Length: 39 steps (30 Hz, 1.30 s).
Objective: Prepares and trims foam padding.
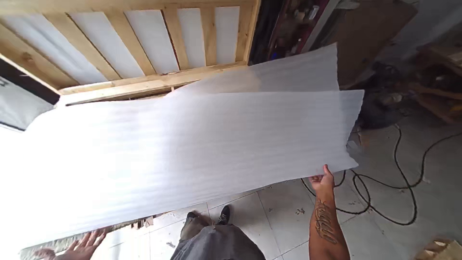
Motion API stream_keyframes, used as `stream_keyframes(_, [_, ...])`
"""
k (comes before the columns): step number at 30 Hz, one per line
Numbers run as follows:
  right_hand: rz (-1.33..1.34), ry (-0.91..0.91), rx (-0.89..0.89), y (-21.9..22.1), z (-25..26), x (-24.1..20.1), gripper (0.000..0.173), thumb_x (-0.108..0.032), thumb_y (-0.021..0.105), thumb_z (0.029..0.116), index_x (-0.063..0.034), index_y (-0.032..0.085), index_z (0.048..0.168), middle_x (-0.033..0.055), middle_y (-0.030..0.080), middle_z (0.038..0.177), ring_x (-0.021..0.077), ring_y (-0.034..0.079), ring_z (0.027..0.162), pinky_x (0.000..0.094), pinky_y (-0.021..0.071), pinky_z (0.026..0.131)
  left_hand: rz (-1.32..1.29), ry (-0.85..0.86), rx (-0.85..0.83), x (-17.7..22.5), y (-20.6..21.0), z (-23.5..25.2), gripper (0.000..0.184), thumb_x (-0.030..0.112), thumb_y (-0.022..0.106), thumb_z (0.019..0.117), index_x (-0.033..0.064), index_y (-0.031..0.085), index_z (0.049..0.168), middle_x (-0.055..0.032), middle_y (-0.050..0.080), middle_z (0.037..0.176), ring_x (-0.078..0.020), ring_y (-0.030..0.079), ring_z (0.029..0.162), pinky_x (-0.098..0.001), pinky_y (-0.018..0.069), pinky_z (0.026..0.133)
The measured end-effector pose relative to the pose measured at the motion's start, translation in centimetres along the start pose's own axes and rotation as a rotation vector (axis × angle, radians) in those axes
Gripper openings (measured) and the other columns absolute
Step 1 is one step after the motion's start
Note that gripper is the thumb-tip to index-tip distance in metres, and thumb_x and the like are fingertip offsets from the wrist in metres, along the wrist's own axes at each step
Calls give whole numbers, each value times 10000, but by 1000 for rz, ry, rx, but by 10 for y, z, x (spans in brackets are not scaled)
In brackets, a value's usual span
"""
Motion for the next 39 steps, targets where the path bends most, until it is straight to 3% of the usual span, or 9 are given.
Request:
stream_keyframes(5, [-234,297,-85,9,-54,116,939,-766,596,859,-271,302,1601,120,344,1637,383,444,1415,636,465,1008,101,-73,53,3,33,17,968,870,358,878,235,255,1600,-130,371,1616,-355,450,1424,-643,445,1054])
stream_keyframes(9, [8,362,-95,23,-85,169,997,-917,420,802,-257,374,1548,129,503,1519,373,534,1335,679,479,974,98,15,243,8,43,40,669,487,593,993,131,388,1521,-154,529,1474,-316,568,1301,-595,518,994])
stream_keyframes(13, [91,137,-242,30,-83,148,544,-589,410,1044,-211,488,1427,60,640,1322,241,632,1216,587,534,981,156,207,541,35,-35,67,641,246,646,970,-13,385,1495,-220,525,1429,-311,564,1258,-518,532,983])
stream_keyframes(19, [-209,13,-179,45,-98,130,348,-199,634,1011,-91,557,1333,75,700,1143,184,711,1005,429,620,839,866,115,785,87,-117,68,852,394,556,983,-53,172,1597,-258,235,1650,-340,293,1522,-469,350,1192])
stream_keyframes(22, [-367,-20,-8,59,-121,157,495,-235,773,920,-46,585,1337,122,693,1200,216,696,1056,461,601,892,1283,479,582,86,-30,67,952,492,591,951,-71,180,1599,-318,82,1672,-441,80,1570,-557,114,1268])
stream_keyframes(27, [-355,136,18,76,-144,187,599,-577,590,976,-132,567,1376,110,683,1228,243,686,1054,484,587,832,1382,978,-366,7,196,57,775,442,667,917,-43,455,1483,-338,298,1599,-540,191,1513,-654,182,1230])
stream_keyframes(34, [-215,153,-46,56,-104,155,308,-174,625,997,-72,550,1278,114,675,1065,217,691,912,427,605,765,1594,1051,-1193,-122,430,-11,653,426,690,930,69,537,1455,-205,394,1599,-435,253,1526,-609,252,1218])
stream_keyframes(37, [-454,133,9,56,-97,150,370,-236,796,901,-45,648,1181,115,715,896,184,676,683,351,577,576,1667,1055,-1321,-159,500,-51,676,423,681,941,70,497,1487,-202,375,1610,-415,240,1535,-597,250,1221])
stream_keyframes(39, [-464,148,17,52,-91,146,449,-336,776,919,-53,619,1230,135,707,956,215,677,725,385,574,598,1709,1049,-1368,-184,545,-74,699,428,678,944,68,470,1506,-206,358,1617,-411,230,1541,-595,247,1223])
Point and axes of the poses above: each hand's wrist, its own z-axis towards the middle knuckle, its own y-axis out of the palm, x = y × z, the point moved 5 cm from there along z, towards the middle knuckle
